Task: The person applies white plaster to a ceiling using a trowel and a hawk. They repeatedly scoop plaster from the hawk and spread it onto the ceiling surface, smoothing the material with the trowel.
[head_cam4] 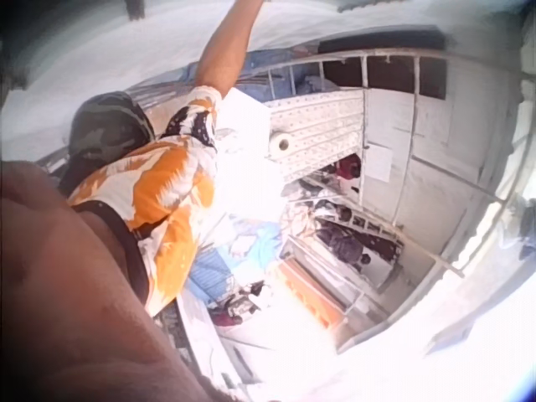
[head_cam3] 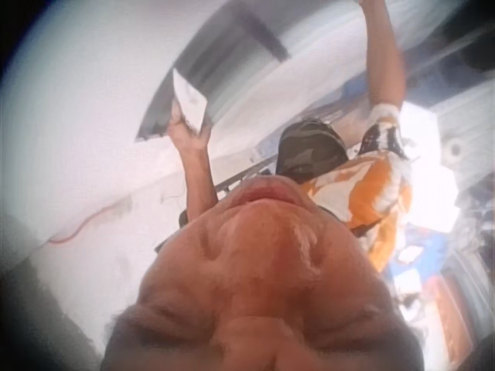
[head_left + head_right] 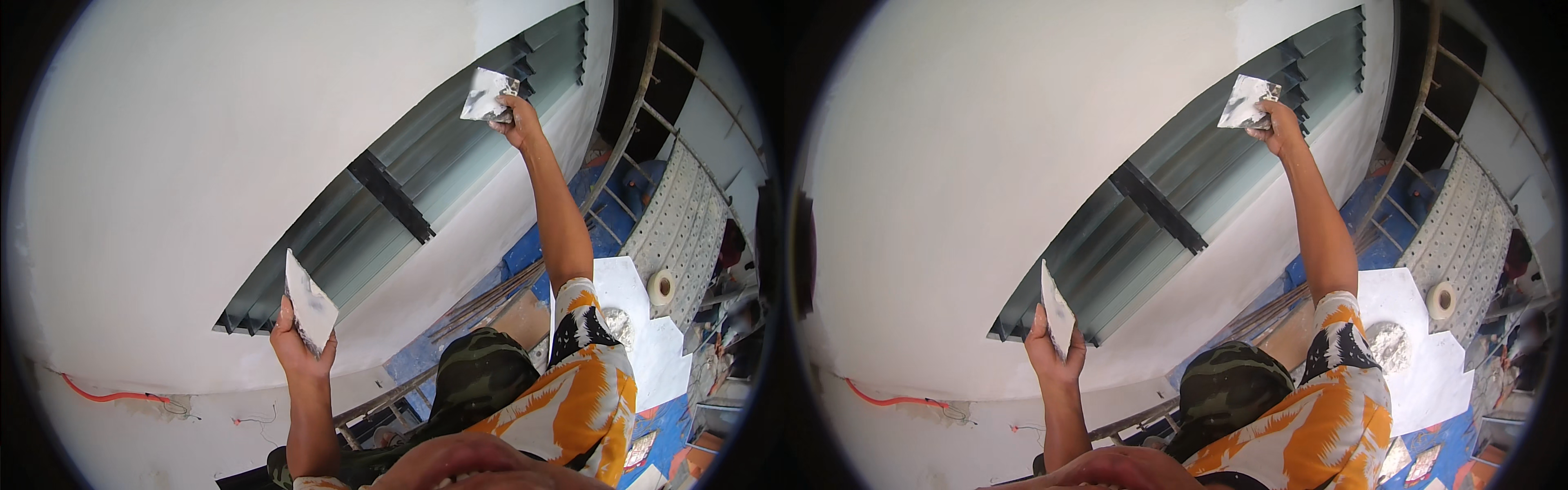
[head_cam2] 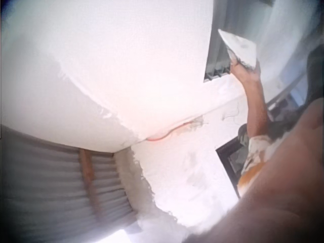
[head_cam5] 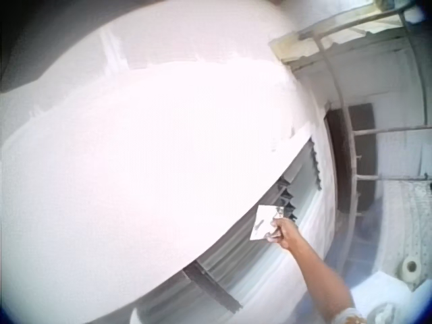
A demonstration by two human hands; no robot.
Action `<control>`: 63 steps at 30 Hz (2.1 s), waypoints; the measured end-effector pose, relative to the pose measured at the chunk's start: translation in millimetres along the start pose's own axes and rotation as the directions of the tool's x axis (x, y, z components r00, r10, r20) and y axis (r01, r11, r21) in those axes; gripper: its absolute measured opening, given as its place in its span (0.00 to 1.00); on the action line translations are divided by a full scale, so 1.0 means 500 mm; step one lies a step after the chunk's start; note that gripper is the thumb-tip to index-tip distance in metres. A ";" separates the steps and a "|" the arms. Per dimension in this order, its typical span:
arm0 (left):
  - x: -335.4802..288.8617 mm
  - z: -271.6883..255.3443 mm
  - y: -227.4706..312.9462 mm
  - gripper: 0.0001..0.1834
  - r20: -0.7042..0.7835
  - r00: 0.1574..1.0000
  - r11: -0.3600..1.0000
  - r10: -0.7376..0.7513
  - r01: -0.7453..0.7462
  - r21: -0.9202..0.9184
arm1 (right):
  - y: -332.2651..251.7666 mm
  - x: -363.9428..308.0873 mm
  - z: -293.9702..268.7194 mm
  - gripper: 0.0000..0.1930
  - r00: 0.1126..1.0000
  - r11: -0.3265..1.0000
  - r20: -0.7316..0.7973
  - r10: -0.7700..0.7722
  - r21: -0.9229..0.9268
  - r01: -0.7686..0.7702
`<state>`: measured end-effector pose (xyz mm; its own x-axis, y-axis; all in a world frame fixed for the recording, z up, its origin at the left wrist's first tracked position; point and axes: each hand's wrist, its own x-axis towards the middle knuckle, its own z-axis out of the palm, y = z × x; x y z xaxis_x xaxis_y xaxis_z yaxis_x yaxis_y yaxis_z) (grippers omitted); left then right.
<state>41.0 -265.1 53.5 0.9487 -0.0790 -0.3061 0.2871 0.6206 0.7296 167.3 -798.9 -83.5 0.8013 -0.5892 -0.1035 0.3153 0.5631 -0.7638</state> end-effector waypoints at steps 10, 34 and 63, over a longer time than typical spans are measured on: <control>0.046 0.061 -0.073 0.15 -0.023 0.996 0.992 -0.087 0.089 0.088 | 0.071 -0.344 0.085 0.15 0.927 0.881 0.155 -0.342 -0.290 0.374; -0.028 -0.027 0.046 0.14 -0.178 0.979 0.979 0.101 -0.066 0.192 | 0.007 0.192 0.191 0.30 0.528 0.309 0.068 -0.847 -0.744 0.592; 0.131 -0.013 -0.014 0.17 0.927 -0.190 0.124 0.324 -0.963 -0.241 | 0.096 -0.661 0.345 0.16 0.870 0.858 0.226 0.438 0.182 -0.479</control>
<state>100.4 -269.5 24.4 0.0352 -0.5073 0.8611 -0.9094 0.3411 0.2381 5.3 -477.4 23.9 0.9504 -0.1350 -0.2803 -0.0207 0.8715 -0.4899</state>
